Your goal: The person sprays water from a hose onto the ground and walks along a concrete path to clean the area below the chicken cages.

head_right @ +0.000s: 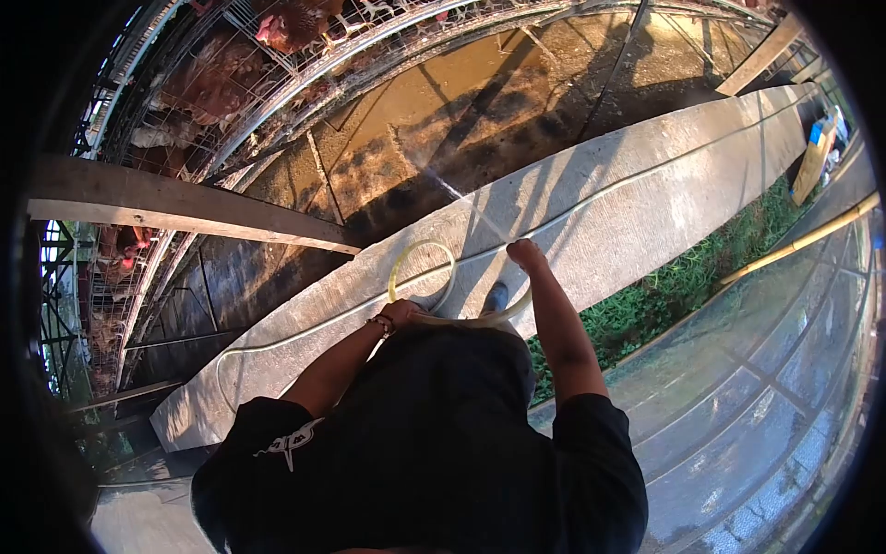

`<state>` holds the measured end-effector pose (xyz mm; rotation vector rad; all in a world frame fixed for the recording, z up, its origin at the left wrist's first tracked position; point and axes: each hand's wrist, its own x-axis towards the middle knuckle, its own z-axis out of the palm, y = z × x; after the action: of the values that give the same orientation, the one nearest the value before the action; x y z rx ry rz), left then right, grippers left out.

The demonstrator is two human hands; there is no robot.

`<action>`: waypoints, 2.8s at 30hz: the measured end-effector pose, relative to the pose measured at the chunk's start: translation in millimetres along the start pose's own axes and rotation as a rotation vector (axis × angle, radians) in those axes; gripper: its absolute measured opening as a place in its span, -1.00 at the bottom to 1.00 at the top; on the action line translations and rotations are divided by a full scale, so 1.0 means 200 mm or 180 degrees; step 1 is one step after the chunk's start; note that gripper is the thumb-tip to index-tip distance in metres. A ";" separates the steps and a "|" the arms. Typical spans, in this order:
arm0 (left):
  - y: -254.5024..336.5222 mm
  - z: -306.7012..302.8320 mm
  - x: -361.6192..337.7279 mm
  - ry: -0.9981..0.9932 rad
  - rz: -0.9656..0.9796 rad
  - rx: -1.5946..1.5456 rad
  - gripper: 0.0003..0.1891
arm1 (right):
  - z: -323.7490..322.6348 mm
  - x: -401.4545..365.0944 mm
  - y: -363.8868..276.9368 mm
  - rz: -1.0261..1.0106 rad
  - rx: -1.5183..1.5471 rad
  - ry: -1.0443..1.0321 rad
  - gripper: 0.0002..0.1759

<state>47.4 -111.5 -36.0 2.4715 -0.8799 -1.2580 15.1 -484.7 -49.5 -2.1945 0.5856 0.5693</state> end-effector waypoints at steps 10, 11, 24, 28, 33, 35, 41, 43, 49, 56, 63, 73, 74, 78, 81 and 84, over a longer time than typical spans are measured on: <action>-0.02 0.15 -0.17 0.0920 0.0002 -0.1141 -0.77 | 0.00 0.28 -0.34 0.0804 -0.0671 -0.0692 -0.55; -0.03 0.16 -0.18 0.0988 -0.0010 -0.1126 -0.77 | 0.02 0.32 -0.35 0.0733 -0.0904 -0.0847 -0.53; -0.30 0.16 -0.30 0.1075 0.0349 -0.1339 -0.76 | 0.11 0.20 -0.68 0.0344 -0.0546 -0.0720 -0.68; -0.42 0.10 -0.36 0.0979 0.0747 -0.1411 -0.73 | 0.20 0.15 -0.79 0.0625 -0.0483 -0.0465 -0.69; -0.58 0.04 -0.45 0.0857 0.0828 -0.1341 -0.71 | 0.31 0.07 -0.94 0.0841 -0.0378 -0.0546 -0.70; -0.65 0.03 -0.46 0.0929 0.0901 -0.1389 -0.72 | 0.34 0.05 -0.99 0.0829 -0.0392 -0.0488 -0.70; -0.81 -0.02 -0.54 0.0926 0.0985 -0.1198 -0.71 | 0.47 0.01 -1.10 0.0636 -0.0428 -0.0482 -0.69; -0.83 -0.06 -0.59 0.0918 0.0966 -0.1264 -0.74 | 0.51 0.01 -1.11 0.0700 -0.0348 -0.0399 -0.68; -0.95 -0.05 -0.64 0.0905 0.1009 -0.1244 -0.77 | 0.62 -0.04 -1.19 0.0532 -0.0763 -0.0332 -0.66; -1.08 0.03 -0.64 0.1089 0.0988 -0.1251 -0.77 | 0.76 0.01 -1.17 0.0359 -0.0803 -0.0377 -0.63; -1.15 0.04 -0.63 0.1030 0.0925 -0.1262 -0.77 | 0.74 -0.05 -1.24 0.0657 -0.0518 -0.0299 -0.65; -1.17 0.00 -0.65 0.0884 0.0801 -0.1339 -0.76 | 0.80 -0.02 -1.16 0.1039 -0.0439 -0.0240 -0.66; -1.17 -0.01 -0.65 0.0923 0.0807 -0.1341 -0.76 | 0.79 -0.03 -1.16 0.1047 -0.0451 -0.0216 -0.67; -1.20 0.00 -0.64 0.0987 0.0826 -0.1314 -0.75 | 0.85 0.03 -1.04 0.1289 0.0011 0.0120 -0.67; -1.20 -0.02 -0.67 0.0989 0.0854 -0.1330 -0.75 | 0.86 0.05 -0.98 0.1497 0.0368 -0.0006 -0.67; -1.21 -0.03 -0.68 0.1057 0.0788 -0.1248 -0.75 | 0.87 0.04 -0.97 0.1622 0.1352 0.0102 -0.71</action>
<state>89.4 162.3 -53.0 2.1005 -0.7400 -0.8132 95.9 -236.6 -48.4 -1.6546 1.1825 0.6016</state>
